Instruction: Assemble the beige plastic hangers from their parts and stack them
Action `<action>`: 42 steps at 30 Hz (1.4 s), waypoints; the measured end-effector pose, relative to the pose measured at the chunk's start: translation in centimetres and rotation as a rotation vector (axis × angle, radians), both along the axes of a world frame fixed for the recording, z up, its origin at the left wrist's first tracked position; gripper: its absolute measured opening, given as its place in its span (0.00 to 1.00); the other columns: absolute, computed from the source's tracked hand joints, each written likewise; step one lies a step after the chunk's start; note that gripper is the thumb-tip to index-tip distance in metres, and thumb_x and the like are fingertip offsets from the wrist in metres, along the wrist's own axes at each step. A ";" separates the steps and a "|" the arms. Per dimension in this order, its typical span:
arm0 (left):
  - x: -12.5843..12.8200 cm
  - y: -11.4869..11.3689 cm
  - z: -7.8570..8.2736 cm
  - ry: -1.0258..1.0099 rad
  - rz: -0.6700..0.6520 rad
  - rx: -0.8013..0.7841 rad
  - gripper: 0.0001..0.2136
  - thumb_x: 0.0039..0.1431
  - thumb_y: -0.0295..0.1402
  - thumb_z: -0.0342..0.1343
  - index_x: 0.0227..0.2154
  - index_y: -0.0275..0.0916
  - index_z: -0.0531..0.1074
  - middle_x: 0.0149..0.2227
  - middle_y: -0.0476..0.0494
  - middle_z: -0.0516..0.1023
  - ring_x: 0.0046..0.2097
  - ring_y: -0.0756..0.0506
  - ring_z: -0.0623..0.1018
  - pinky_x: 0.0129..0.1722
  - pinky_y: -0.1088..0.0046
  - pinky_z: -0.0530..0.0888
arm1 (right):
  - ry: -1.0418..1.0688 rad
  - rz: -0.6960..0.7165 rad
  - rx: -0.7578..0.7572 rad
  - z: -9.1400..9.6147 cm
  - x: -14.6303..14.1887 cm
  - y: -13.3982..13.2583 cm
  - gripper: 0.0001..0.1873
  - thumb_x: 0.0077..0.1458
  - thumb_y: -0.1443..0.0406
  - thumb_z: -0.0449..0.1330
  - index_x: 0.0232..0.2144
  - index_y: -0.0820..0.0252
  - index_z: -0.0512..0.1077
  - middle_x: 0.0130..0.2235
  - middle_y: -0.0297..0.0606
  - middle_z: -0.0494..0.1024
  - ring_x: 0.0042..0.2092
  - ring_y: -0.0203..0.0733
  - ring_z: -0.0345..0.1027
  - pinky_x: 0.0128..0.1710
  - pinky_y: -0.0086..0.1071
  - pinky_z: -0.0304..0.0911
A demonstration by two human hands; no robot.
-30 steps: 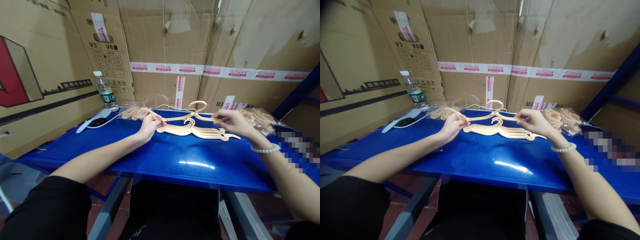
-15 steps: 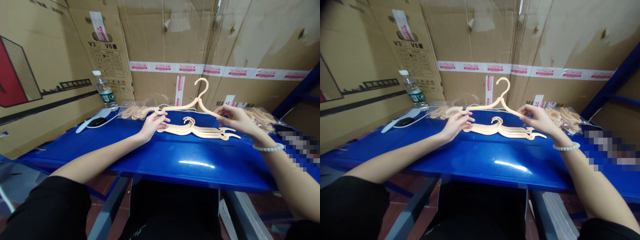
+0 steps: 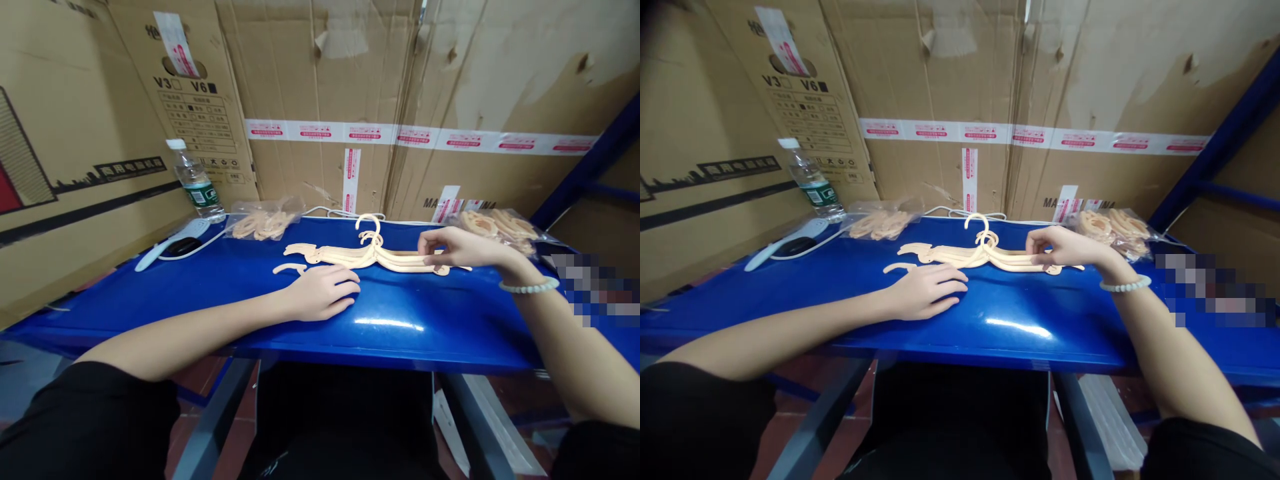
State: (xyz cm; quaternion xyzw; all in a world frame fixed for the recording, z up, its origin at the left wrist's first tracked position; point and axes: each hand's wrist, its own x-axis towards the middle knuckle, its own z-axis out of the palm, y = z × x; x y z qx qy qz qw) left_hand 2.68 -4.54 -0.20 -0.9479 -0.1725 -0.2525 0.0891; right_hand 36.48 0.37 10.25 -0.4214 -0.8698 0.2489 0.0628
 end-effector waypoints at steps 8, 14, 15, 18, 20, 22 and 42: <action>0.0 -0.3 0.1 0.031 0.100 -0.024 0.12 0.69 0.36 0.50 0.46 0.37 0.76 0.51 0.38 0.79 0.51 0.39 0.78 0.51 0.60 0.74 | -0.294 -0.033 0.009 -0.9 -0.2 0.4 0.11 0.44 0.58 0.65 0.28 0.58 0.77 0.29 0.36 0.80 0.32 0.44 0.73 0.32 0.32 0.62; 0.0 -0.1 0.2 0.057 0.116 -0.090 0.14 0.70 0.38 0.50 0.49 0.37 0.75 0.54 0.36 0.77 0.55 0.38 0.76 0.55 0.57 0.73 | -0.360 -0.033 0.064 -2.1 -0.5 1.0 0.08 0.45 0.62 0.64 0.28 0.60 0.77 0.30 0.37 0.81 0.31 0.44 0.74 0.31 0.32 0.61; -0.1 0.0 0.1 0.059 0.118 -0.102 0.14 0.70 0.39 0.50 0.49 0.37 0.74 0.55 0.35 0.76 0.55 0.37 0.75 0.56 0.56 0.72 | -0.357 -0.040 0.080 -2.4 -0.5 1.3 0.07 0.46 0.62 0.64 0.28 0.60 0.77 0.29 0.37 0.81 0.31 0.44 0.74 0.31 0.32 0.61; -0.2 0.3 0.0 0.054 0.116 -0.136 0.15 0.70 0.40 0.50 0.50 0.37 0.74 0.56 0.35 0.75 0.57 0.37 0.75 0.58 0.55 0.71 | -0.328 -0.064 0.109 -3.0 -0.3 1.9 0.06 0.47 0.63 0.65 0.28 0.59 0.77 0.29 0.36 0.81 0.31 0.43 0.74 0.31 0.31 0.62; -0.3 0.8 -0.1 0.041 0.112 -0.153 0.15 0.69 0.41 0.51 0.51 0.38 0.74 0.57 0.35 0.75 0.58 0.37 0.74 0.60 0.55 0.70 | -0.307 -0.081 0.147 -3.3 -0.2 2.2 0.04 0.47 0.64 0.65 0.27 0.59 0.77 0.28 0.35 0.81 0.30 0.42 0.74 0.30 0.30 0.62; -0.5 1.3 -0.1 0.033 0.115 -0.173 0.16 0.69 0.42 0.51 0.52 0.39 0.74 0.59 0.36 0.74 0.60 0.37 0.73 0.62 0.54 0.68 | -0.305 -0.100 0.217 -3.5 -0.3 2.5 0.02 0.48 0.66 0.64 0.27 0.59 0.76 0.28 0.35 0.80 0.30 0.41 0.73 0.30 0.30 0.61; -1.3 5.3 -0.5 0.068 0.279 -0.281 0.22 0.70 0.46 0.47 0.57 0.36 0.70 0.62 0.31 0.70 0.63 0.34 0.70 0.62 0.52 0.67 | -0.449 -0.346 0.607 -6.3 -0.8 5.2 0.08 0.58 0.65 0.60 0.35 0.61 0.79 0.43 0.46 0.83 0.41 0.48 0.76 0.37 0.32 0.64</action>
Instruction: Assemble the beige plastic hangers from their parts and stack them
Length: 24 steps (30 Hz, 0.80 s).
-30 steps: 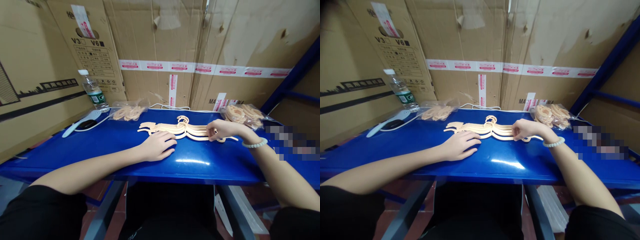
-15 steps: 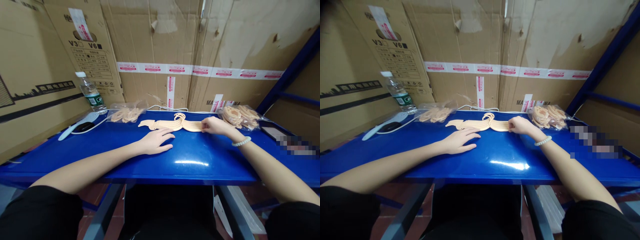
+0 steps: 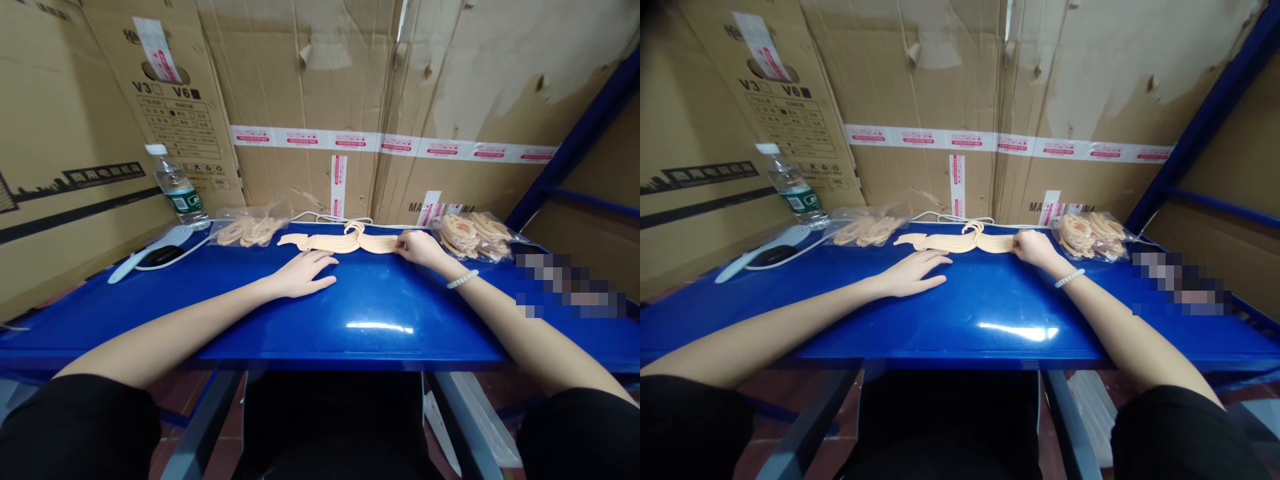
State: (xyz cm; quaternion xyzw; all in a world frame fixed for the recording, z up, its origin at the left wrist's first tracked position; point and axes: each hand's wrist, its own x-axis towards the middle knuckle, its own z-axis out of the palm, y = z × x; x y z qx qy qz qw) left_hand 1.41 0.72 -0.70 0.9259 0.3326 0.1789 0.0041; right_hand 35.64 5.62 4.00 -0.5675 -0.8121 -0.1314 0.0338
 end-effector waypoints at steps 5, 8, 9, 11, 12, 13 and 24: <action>-0.1 0.2 -0.1 0.010 0.014 -0.003 0.22 0.71 0.46 0.45 0.58 0.37 0.69 0.63 0.32 0.70 0.65 0.34 0.69 0.63 0.52 0.66 | -0.003 -0.004 0.031 -0.4 -0.2 0.2 0.10 0.62 0.64 0.58 0.36 0.62 0.79 0.44 0.48 0.82 0.43 0.49 0.76 0.40 0.32 0.65; -0.3 0.4 -0.2 -0.003 0.024 0.003 0.22 0.70 0.46 0.46 0.57 0.37 0.70 0.63 0.31 0.70 0.65 0.34 0.69 0.64 0.52 0.66 | -0.003 0.001 0.041 -0.6 -0.3 0.1 0.10 0.63 0.63 0.58 0.37 0.63 0.78 0.45 0.50 0.81 0.44 0.51 0.76 0.40 0.33 0.65; -0.5 0.5 -0.3 -0.014 0.027 0.006 0.22 0.70 0.46 0.46 0.56 0.36 0.70 0.62 0.31 0.71 0.64 0.34 0.69 0.63 0.51 0.66 | -0.002 0.004 0.041 -0.7 -0.2 0.0 0.10 0.63 0.63 0.58 0.37 0.63 0.78 0.45 0.50 0.81 0.44 0.51 0.76 0.40 0.33 0.65; -0.8 0.7 -0.3 -0.041 0.035 0.012 0.22 0.70 0.46 0.47 0.55 0.36 0.71 0.60 0.31 0.73 0.62 0.34 0.71 0.62 0.51 0.67 | 0.003 0.015 0.039 -0.7 -0.1 -0.1 0.10 0.63 0.63 0.59 0.39 0.63 0.77 0.45 0.50 0.81 0.45 0.52 0.76 0.40 0.34 0.66; -0.9 0.8 -0.3 -0.055 0.045 0.016 0.21 0.70 0.46 0.47 0.55 0.36 0.71 0.59 0.32 0.74 0.62 0.35 0.72 0.62 0.52 0.68 | 0.008 0.024 0.038 -0.7 0.0 -0.2 0.10 0.62 0.63 0.59 0.41 0.63 0.77 0.46 0.50 0.81 0.46 0.51 0.76 0.41 0.34 0.66; -1.1 0.9 -0.3 -0.065 0.056 0.024 0.21 0.70 0.46 0.47 0.54 0.36 0.71 0.58 0.32 0.74 0.61 0.35 0.72 0.62 0.52 0.68 | 0.014 0.034 0.036 -0.6 0.2 -0.2 0.10 0.62 0.63 0.59 0.42 0.63 0.77 0.46 0.50 0.81 0.46 0.51 0.76 0.41 0.34 0.66; -1.9 1.7 -0.8 -0.029 0.151 0.036 0.23 0.70 0.47 0.46 0.56 0.36 0.70 0.64 0.30 0.69 0.67 0.33 0.66 0.64 0.48 0.65 | 0.072 0.197 -0.076 0.5 1.6 -0.2 0.11 0.56 0.67 0.62 0.41 0.65 0.80 0.43 0.48 0.82 0.43 0.49 0.77 0.44 0.34 0.68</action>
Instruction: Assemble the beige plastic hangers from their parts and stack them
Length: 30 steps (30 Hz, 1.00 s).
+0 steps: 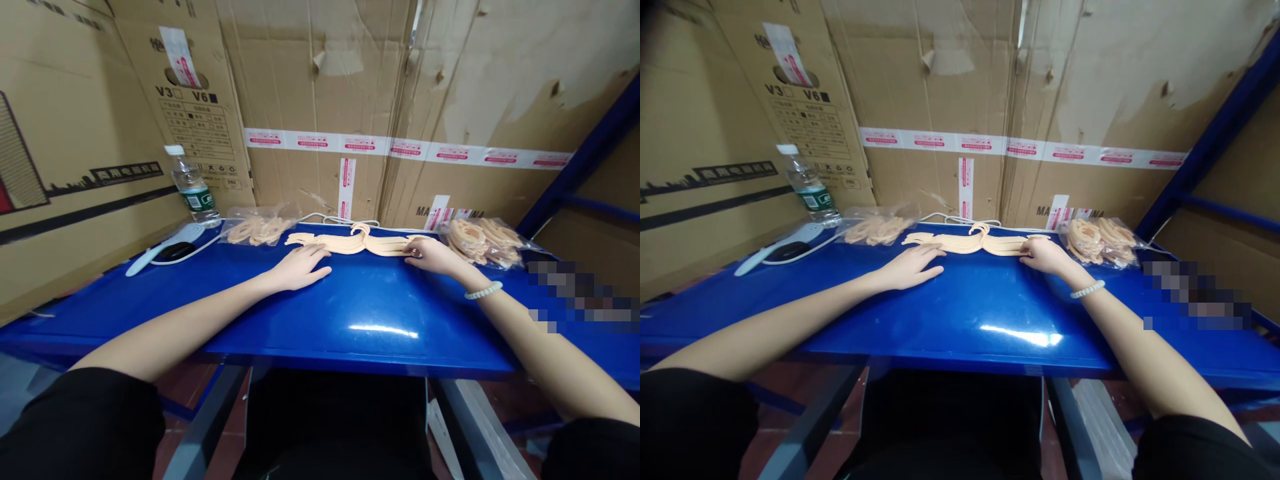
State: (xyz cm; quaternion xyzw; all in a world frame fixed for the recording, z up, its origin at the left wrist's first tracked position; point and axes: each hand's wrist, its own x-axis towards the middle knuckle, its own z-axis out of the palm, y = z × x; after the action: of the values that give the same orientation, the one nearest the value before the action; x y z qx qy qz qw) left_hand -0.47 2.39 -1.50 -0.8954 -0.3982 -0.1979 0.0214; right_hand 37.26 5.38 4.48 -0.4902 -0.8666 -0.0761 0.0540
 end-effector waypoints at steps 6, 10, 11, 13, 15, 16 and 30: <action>-0.4 0.7 -0.1 0.011 -0.032 -0.025 0.24 0.70 0.48 0.45 0.56 0.34 0.69 0.65 0.28 0.67 0.69 0.34 0.63 0.67 0.50 0.61 | 0.022 0.032 -0.016 0.0 0.2 0.0 0.14 0.57 0.66 0.61 0.43 0.66 0.80 0.44 0.50 0.82 0.45 0.52 0.76 0.47 0.38 0.69; -0.5 1.0 -0.4 0.002 -0.031 -0.045 0.25 0.70 0.49 0.44 0.57 0.34 0.69 0.68 0.28 0.63 0.70 0.34 0.61 0.69 0.50 0.59 | 0.011 0.056 -0.017 0.2 0.1 -0.1 0.14 0.57 0.65 0.61 0.43 0.66 0.80 0.44 0.50 0.82 0.46 0.54 0.76 0.49 0.40 0.69; -0.5 1.0 -0.5 -0.001 -0.034 -0.044 0.25 0.70 0.49 0.44 0.57 0.34 0.69 0.68 0.28 0.63 0.70 0.34 0.61 0.69 0.50 0.58 | 0.007 0.059 -0.018 0.3 0.1 -0.1 0.13 0.57 0.65 0.61 0.42 0.65 0.80 0.44 0.50 0.82 0.46 0.54 0.76 0.48 0.40 0.69; -0.4 1.0 -0.7 0.000 -0.038 -0.041 0.25 0.70 0.48 0.44 0.57 0.33 0.69 0.68 0.27 0.62 0.71 0.35 0.60 0.69 0.50 0.58 | -0.003 0.070 -0.024 0.3 -0.1 -0.2 0.13 0.56 0.65 0.62 0.41 0.64 0.81 0.44 0.50 0.81 0.45 0.53 0.76 0.48 0.40 0.69; -0.4 0.9 -0.7 0.003 -0.034 -0.040 0.25 0.70 0.48 0.44 0.57 0.32 0.68 0.69 0.26 0.61 0.71 0.35 0.60 0.69 0.50 0.57 | -0.015 0.077 -0.035 0.3 -0.2 -0.3 0.12 0.56 0.64 0.61 0.40 0.63 0.81 0.43 0.49 0.81 0.44 0.53 0.76 0.47 0.39 0.69; -0.4 0.9 -0.7 0.003 -0.032 -0.039 0.25 0.70 0.47 0.45 0.57 0.32 0.68 0.69 0.26 0.60 0.71 0.35 0.60 0.69 0.50 0.57 | -0.014 0.078 -0.039 0.5 -0.3 -0.5 0.12 0.56 0.64 0.62 0.40 0.63 0.81 0.43 0.49 0.81 0.44 0.53 0.76 0.47 0.39 0.69; 0.2 0.0 -0.5 -0.076 -0.107 0.069 0.19 0.70 0.42 0.48 0.56 0.35 0.69 0.63 0.31 0.68 0.65 0.35 0.67 0.66 0.52 0.65 | 0.396 -0.883 0.520 8.2 15.9 -2.9 0.16 0.56 0.66 0.61 0.44 0.64 0.83 0.42 0.53 0.84 0.45 0.55 0.77 0.45 0.42 0.68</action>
State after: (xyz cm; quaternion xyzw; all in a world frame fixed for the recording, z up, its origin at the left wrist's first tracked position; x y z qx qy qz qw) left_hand -0.26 2.42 -2.01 -0.9060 -0.3432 -0.2461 0.0266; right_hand 53.20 2.50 12.68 -0.7828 -0.5044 -0.2095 0.2982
